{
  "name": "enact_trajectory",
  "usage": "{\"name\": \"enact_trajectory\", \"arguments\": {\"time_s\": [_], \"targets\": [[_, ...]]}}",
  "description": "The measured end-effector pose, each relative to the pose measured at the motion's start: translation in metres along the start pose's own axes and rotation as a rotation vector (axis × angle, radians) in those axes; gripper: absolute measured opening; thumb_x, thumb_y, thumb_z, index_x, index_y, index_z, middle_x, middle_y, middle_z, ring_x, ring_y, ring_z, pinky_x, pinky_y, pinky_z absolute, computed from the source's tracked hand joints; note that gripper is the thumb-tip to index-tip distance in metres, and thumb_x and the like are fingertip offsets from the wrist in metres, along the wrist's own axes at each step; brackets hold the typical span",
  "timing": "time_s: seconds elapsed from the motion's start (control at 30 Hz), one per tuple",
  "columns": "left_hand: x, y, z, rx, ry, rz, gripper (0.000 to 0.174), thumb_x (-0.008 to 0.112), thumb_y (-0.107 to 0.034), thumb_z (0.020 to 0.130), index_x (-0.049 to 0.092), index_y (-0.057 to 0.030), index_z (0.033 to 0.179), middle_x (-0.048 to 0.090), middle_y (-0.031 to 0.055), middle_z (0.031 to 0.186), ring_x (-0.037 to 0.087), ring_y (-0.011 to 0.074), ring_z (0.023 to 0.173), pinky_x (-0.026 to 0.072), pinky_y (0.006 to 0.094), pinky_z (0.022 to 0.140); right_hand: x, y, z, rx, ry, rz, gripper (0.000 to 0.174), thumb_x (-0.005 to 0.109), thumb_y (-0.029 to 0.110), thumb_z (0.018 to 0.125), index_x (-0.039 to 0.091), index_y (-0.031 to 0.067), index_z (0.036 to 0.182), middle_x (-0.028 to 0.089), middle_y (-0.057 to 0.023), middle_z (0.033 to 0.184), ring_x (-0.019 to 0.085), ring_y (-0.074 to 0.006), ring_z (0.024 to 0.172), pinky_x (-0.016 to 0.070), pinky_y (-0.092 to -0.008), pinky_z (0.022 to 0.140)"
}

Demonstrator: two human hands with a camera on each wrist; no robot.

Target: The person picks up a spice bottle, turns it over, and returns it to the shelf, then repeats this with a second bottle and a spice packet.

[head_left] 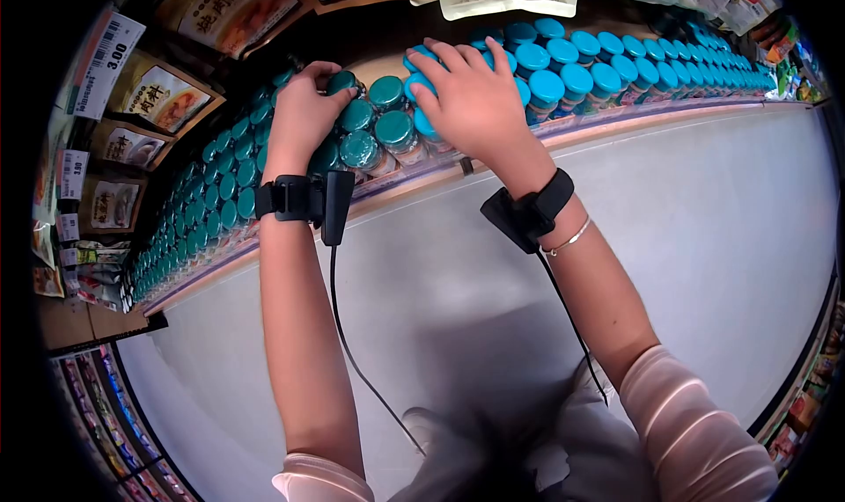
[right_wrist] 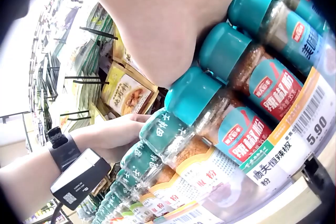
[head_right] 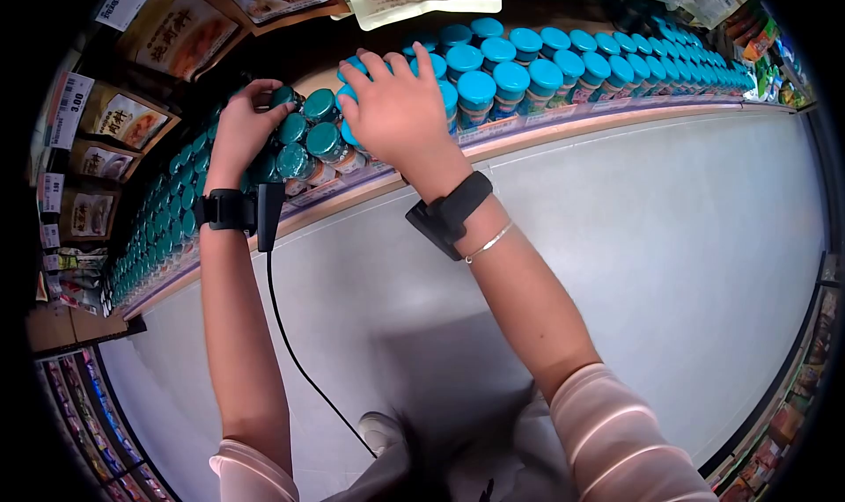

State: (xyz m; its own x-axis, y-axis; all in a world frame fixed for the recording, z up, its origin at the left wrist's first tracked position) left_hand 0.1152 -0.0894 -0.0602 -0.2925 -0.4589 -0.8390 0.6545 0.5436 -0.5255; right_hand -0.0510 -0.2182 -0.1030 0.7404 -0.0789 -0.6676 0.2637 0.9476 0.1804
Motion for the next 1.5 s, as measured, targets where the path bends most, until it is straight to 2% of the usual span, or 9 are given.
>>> {"name": "enact_trajectory", "arguments": {"time_s": [0.2, 0.27, 0.4, 0.57, 0.7, 0.87, 1.1, 1.2, 1.5], "targets": [[0.003, 0.002, 0.001, 0.091, 0.075, -0.039, 0.038, 0.068, -0.021, 0.089, 0.058, -0.0050, 0.122, 0.067, 0.0150, 0.111, 0.063, 0.0227, 0.104, 0.0489, 0.0328, 0.089, 0.001, 0.000, 0.000, -0.007, -0.010, -0.010, 0.036, 0.056, 0.032, 0.089, 0.066, 0.0116, 0.118, 0.063, -0.0091, 0.122, 0.058, -0.0264, 0.108, 0.0309, -0.0532, 0.109], [0.006, 0.003, 0.001, 0.015, 0.141, -0.150, 0.038, 0.064, -0.024, 0.092, 0.056, -0.0060, 0.125, 0.066, 0.0147, 0.113, 0.062, 0.0234, 0.107, 0.0479, 0.0330, 0.091, 0.001, 0.000, 0.000, -0.009, -0.012, -0.016, 0.036, 0.056, 0.032, 0.089, 0.066, 0.0116, 0.117, 0.063, -0.0090, 0.122, 0.058, -0.0263, 0.108, 0.0310, -0.0531, 0.109], [0.014, -0.005, -0.005, 0.012, 0.133, -0.145, 0.038, 0.057, -0.028, 0.096, 0.053, -0.0086, 0.129, 0.065, 0.0145, 0.116, 0.062, 0.0255, 0.107, 0.0475, 0.0338, 0.091, -0.001, 0.000, 0.000, 0.042, 0.127, -0.054, 0.040, 0.049, 0.038, 0.096, 0.059, 0.0188, 0.129, 0.057, -0.0046, 0.133, 0.053, -0.0244, 0.120, 0.0263, -0.0512, 0.112], [0.019, -0.012, -0.001, 0.043, 0.028, -0.012, 0.040, 0.062, -0.032, 0.093, 0.059, -0.0102, 0.126, 0.068, 0.0177, 0.107, 0.066, 0.0289, 0.097, 0.0504, 0.0350, 0.085, 0.002, 0.001, 0.000, -0.004, -0.021, -0.022, 0.035, 0.055, 0.031, 0.089, 0.066, 0.0120, 0.117, 0.063, -0.0088, 0.123, 0.057, -0.0264, 0.108, 0.0304, -0.0534, 0.109], [0.011, -0.016, 0.001, 0.101, -0.035, 0.148, 0.038, 0.067, -0.034, 0.087, 0.067, -0.0099, 0.117, 0.070, 0.0175, 0.097, 0.068, 0.0303, 0.088, 0.0524, 0.0359, 0.079, 0.003, 0.000, -0.001, 0.011, 0.029, -0.036, 0.037, 0.052, 0.033, 0.092, 0.064, 0.0145, 0.121, 0.061, -0.0075, 0.126, 0.056, -0.0259, 0.112, 0.0288, -0.0530, 0.110], [0.012, -0.005, -0.001, 0.040, -0.074, 0.144, 0.039, 0.068, -0.033, 0.086, 0.068, -0.0091, 0.117, 0.071, 0.0165, 0.100, 0.068, 0.0263, 0.083, 0.0519, 0.0337, 0.079, 0.003, 0.001, -0.001, 0.045, 0.113, -0.079, 0.039, 0.047, 0.038, 0.096, 0.060, 0.0190, 0.127, 0.057, -0.0046, 0.132, 0.053, -0.0243, 0.119, 0.0263, -0.0524, 0.112], [0.006, 0.002, -0.001, -0.013, 0.045, -0.003, 0.040, 0.065, -0.031, 0.090, 0.063, -0.0101, 0.124, 0.070, 0.0136, 0.108, 0.067, 0.0229, 0.092, 0.0501, 0.0319, 0.084, 0.003, 0.001, 0.000, 0.044, 0.114, -0.073, 0.038, 0.048, 0.038, 0.096, 0.061, 0.0187, 0.126, 0.058, -0.0045, 0.132, 0.053, -0.0242, 0.119, 0.0267, -0.0522, 0.112], [0.008, 0.005, -0.007, 0.144, -0.069, 0.094, 0.042, 0.066, -0.034, 0.089, 0.063, -0.0111, 0.125, 0.070, 0.0141, 0.106, 0.066, 0.0224, 0.096, 0.0490, 0.0310, 0.085, 0.002, 0.001, -0.001, 0.043, 0.109, -0.066, 0.038, 0.048, 0.038, 0.096, 0.061, 0.0185, 0.126, 0.058, -0.0044, 0.132, 0.053, -0.0243, 0.119, 0.0265, -0.0523, 0.112], [-0.010, -0.010, 0.017, -0.121, -0.005, 0.074, 0.047, 0.074, -0.037, 0.074, 0.071, -0.0021, 0.105, 0.071, 0.0164, 0.093, 0.070, 0.0282, 0.089, 0.0533, 0.0336, 0.080, -0.003, 0.003, 0.002, 0.027, 0.068, -0.020, 0.039, 0.049, 0.037, 0.095, 0.062, 0.0139, 0.124, 0.059, -0.0068, 0.129, 0.054, -0.0249, 0.117, 0.0251, -0.0515, 0.113]]}}
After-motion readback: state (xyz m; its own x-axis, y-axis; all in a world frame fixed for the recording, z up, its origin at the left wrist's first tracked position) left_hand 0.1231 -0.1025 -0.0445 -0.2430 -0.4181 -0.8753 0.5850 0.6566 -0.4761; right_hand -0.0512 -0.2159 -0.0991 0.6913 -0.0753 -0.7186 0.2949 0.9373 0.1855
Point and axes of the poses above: each hand's wrist, its own z-axis towards the middle knuckle, its own x-axis out of the palm, y = z × x, the point moved 2 cm from there along z, towards the middle knuckle
